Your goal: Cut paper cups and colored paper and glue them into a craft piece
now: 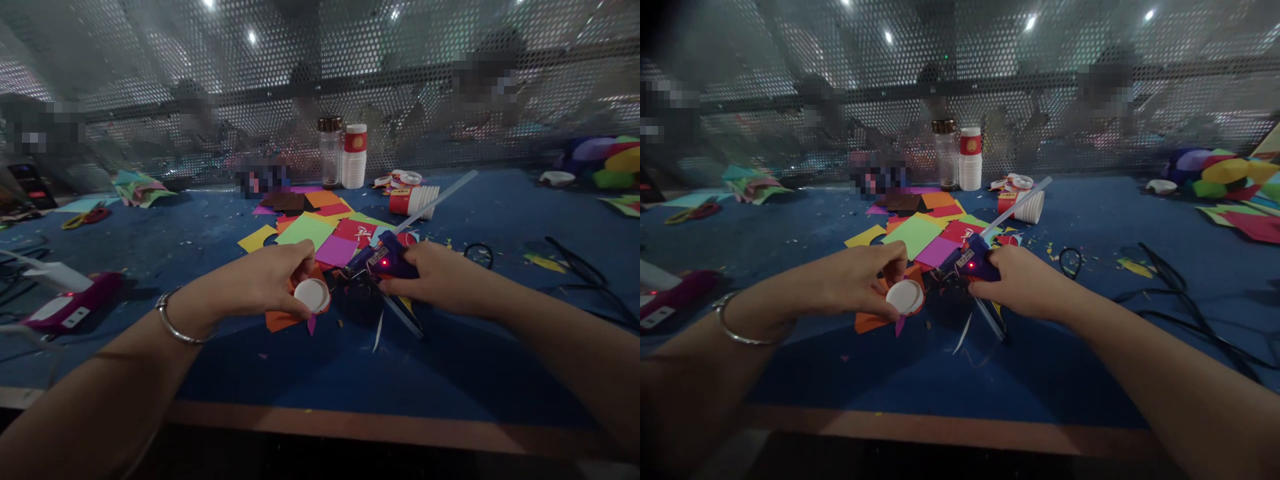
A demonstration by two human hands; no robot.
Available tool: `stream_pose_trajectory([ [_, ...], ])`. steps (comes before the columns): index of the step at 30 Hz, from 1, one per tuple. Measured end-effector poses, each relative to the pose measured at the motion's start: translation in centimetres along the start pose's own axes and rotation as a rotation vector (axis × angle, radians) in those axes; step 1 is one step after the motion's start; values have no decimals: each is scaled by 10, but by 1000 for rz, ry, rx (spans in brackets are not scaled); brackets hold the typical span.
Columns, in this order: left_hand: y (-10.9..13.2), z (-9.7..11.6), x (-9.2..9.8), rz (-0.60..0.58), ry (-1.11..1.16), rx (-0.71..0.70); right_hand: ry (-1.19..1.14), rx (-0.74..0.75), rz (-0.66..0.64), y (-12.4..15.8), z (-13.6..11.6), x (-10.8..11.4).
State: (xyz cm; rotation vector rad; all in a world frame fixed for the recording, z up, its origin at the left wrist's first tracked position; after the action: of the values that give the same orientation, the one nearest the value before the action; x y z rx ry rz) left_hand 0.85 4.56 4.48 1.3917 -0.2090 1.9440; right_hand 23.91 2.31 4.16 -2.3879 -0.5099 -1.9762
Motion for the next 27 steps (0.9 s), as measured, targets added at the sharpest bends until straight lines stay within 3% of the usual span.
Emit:
stream_pose_trajectory([
  [19,-2,-5,-2,-11,-6,-6,-85,33,11,8,1,5],
  [27,-1,-1,0,-22,-3,4,-177,-132,86,4,20,15],
])
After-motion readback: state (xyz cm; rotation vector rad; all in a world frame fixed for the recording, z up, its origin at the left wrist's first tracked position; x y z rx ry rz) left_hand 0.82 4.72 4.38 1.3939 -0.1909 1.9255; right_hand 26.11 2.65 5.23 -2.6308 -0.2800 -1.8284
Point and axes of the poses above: each hand's wrist, its own y-axis away from the middle knuckle, its own x-axis out of the back of the hand, z = x × y, the point moved 3 cm from there along -y, towards the middle knuckle, and after that the axes turned 6 degrees about -z, right-handed, at the moved point
